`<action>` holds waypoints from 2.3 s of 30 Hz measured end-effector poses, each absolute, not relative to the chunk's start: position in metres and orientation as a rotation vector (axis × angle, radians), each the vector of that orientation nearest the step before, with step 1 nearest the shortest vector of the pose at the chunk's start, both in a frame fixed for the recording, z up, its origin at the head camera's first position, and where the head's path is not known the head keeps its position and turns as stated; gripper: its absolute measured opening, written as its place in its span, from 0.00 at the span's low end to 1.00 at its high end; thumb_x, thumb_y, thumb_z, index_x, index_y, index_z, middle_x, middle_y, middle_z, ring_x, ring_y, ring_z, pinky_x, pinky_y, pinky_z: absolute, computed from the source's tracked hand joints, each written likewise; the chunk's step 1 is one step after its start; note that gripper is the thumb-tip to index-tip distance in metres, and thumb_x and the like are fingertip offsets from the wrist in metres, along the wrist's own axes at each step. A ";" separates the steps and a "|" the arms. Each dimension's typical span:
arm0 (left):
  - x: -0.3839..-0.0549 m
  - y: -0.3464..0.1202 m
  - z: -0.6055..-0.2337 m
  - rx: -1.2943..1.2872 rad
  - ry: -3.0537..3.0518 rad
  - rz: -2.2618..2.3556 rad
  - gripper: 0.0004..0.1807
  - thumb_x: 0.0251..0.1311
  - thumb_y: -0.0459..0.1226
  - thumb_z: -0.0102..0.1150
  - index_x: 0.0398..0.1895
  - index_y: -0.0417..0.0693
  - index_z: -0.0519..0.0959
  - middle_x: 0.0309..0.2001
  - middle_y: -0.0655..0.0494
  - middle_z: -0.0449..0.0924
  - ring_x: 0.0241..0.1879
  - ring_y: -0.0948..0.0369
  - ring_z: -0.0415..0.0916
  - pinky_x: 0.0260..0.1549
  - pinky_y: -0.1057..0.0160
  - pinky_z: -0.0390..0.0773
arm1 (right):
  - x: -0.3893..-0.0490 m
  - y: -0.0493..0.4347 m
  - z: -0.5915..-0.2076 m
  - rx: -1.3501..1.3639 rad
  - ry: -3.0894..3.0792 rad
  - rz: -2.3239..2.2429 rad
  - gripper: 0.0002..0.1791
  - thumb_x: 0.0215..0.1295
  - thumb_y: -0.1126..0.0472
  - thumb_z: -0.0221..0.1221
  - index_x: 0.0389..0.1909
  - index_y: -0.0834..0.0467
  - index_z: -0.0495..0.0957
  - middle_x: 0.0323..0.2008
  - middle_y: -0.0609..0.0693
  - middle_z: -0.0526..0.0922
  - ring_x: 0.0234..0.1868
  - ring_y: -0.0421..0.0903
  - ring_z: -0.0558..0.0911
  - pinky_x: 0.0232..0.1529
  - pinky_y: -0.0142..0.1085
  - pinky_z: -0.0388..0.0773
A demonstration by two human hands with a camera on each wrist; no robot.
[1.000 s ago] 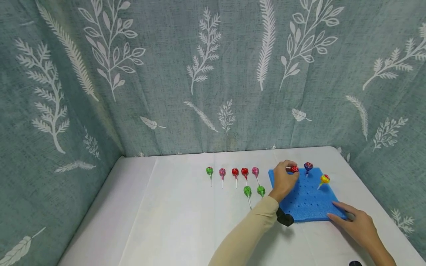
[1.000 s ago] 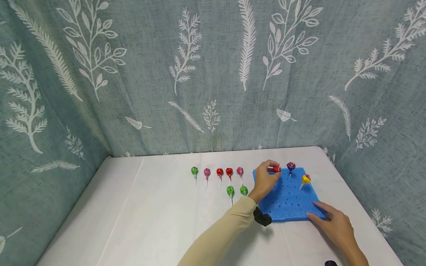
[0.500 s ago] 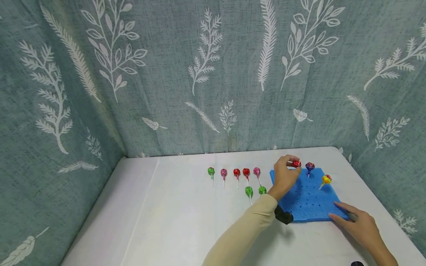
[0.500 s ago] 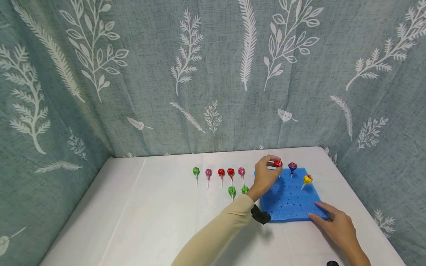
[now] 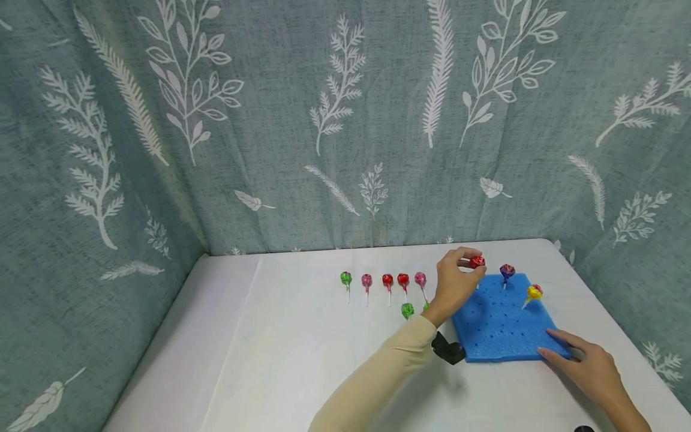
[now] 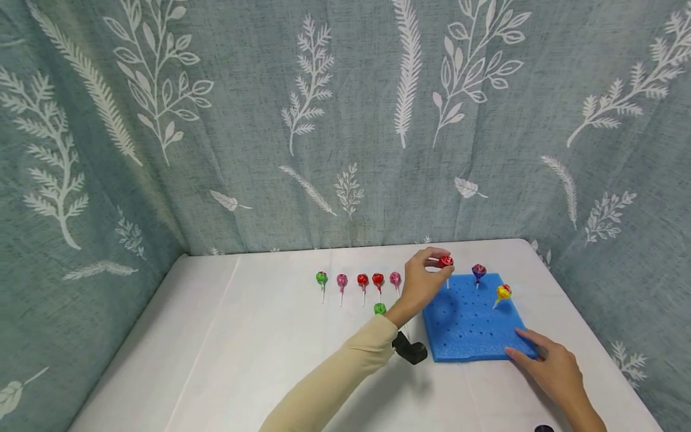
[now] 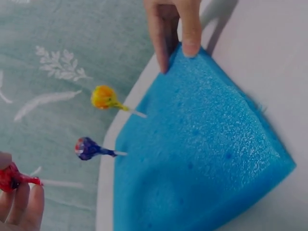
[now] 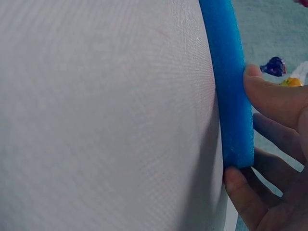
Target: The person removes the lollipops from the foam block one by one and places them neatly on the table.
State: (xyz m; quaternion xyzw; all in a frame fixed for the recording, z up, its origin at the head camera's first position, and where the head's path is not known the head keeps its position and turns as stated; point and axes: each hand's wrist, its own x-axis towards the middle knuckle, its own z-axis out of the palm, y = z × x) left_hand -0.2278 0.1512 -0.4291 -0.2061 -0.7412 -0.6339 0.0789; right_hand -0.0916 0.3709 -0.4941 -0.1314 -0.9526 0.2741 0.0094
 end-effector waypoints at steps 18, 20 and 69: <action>-0.221 0.105 -0.409 -0.684 -2.280 -1.891 0.11 0.58 0.36 0.64 0.45 0.50 0.81 0.40 0.60 0.78 0.39 0.67 0.76 0.31 0.72 0.76 | -0.093 0.375 -0.496 -0.440 -2.956 0.870 0.45 0.56 0.36 0.60 0.61 0.69 0.67 0.58 0.79 0.62 0.56 0.77 0.62 0.48 0.66 0.66; -0.221 0.100 -0.409 -0.684 -2.287 -1.885 0.11 0.58 0.36 0.64 0.45 0.51 0.81 0.40 0.62 0.78 0.39 0.68 0.75 0.31 0.71 0.76 | -0.092 0.374 -0.497 -0.441 -2.955 0.879 0.45 0.56 0.35 0.60 0.61 0.69 0.67 0.58 0.79 0.62 0.56 0.77 0.62 0.48 0.66 0.66; -0.191 0.012 -0.385 -0.518 -2.303 -2.120 0.10 0.56 0.29 0.63 0.42 0.36 0.80 0.40 0.42 0.78 0.33 0.53 0.79 0.31 0.47 0.81 | -0.090 0.375 -0.500 -0.428 -2.953 0.886 0.45 0.57 0.35 0.59 0.60 0.69 0.68 0.57 0.79 0.63 0.54 0.77 0.65 0.43 0.63 0.70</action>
